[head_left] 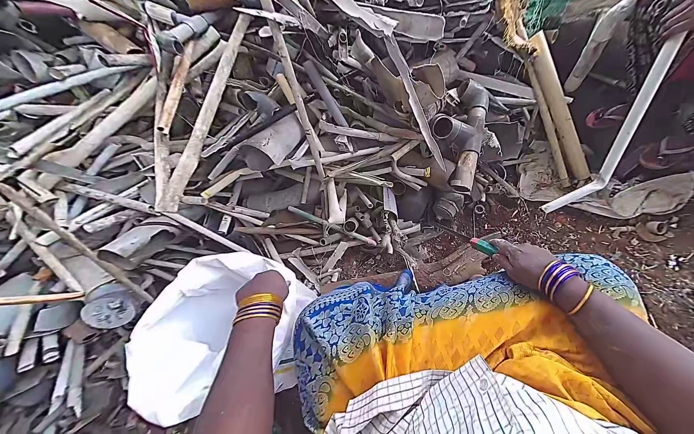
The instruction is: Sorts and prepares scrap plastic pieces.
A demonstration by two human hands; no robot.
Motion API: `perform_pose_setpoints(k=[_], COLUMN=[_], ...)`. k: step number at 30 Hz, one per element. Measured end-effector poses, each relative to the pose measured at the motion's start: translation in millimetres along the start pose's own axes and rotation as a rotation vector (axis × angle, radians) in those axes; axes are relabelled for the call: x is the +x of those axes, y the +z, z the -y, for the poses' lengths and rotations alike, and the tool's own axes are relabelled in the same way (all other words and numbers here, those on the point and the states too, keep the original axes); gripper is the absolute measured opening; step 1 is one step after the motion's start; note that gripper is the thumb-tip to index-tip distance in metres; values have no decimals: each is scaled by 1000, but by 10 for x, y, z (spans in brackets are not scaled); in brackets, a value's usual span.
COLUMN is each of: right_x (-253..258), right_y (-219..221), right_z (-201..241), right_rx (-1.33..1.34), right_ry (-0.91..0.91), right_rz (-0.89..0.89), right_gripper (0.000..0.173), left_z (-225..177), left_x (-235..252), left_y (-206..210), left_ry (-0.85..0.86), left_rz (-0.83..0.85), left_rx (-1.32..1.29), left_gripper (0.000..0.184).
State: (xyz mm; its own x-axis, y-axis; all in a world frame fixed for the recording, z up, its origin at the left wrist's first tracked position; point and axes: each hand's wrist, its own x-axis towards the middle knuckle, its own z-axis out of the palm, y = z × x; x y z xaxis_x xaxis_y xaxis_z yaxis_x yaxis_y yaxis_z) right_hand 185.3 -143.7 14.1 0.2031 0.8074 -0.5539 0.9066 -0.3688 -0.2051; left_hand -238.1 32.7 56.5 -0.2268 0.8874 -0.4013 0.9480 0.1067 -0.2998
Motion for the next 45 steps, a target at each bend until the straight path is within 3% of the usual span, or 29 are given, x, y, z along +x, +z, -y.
perform_pose_setpoints(k=[2,5,8,10,14,17,21,25,31,35,40,45], right_x=[46,252,531,725,882,984,1112,1229,1302,1274,1204,1130], right_y=[-137,-255,-248,-170,-139,-174,-165,-167,-216,-202,-202,-262], right_z=[133,325,512,549,612,597,518,405,310,291,225,172], right_rx=[-69,-109,-82,-66,-216,-190,-132,-96,-28,0,12,122], right_ry=[7,1,15,45,49,50,76,87,72,41,72,103], right_rz=[73,122,129,160,336,389,420,464,422,446,461,354], right_gripper=[49,44,37,38,36,41,45,45,46,47,47,49], left_z=[-323,-822,-1408,-1801,-2341,-2669,-3071,-3254,-3458,-3635,-3762,-3971], left_x=[-203,-294,58,344,1012,1181,1351,1449,1298,1162,1080,889], left_y=[-224,-466,-320,-178,305,691,1237,1299,1201,1470,1657,1438], left_ry=[10,249,523,596,654,651,512,438,511,593,568,583], left_rz=[-47,13,152,256,383,427,327,299,333,331,418,390], left_rx=[17,-34,-63,-57,-42,-72,-203,-163,-76,-2,102,-106], left_gripper=[52,57,54,49,47,52,63,66,53,49,40,37])
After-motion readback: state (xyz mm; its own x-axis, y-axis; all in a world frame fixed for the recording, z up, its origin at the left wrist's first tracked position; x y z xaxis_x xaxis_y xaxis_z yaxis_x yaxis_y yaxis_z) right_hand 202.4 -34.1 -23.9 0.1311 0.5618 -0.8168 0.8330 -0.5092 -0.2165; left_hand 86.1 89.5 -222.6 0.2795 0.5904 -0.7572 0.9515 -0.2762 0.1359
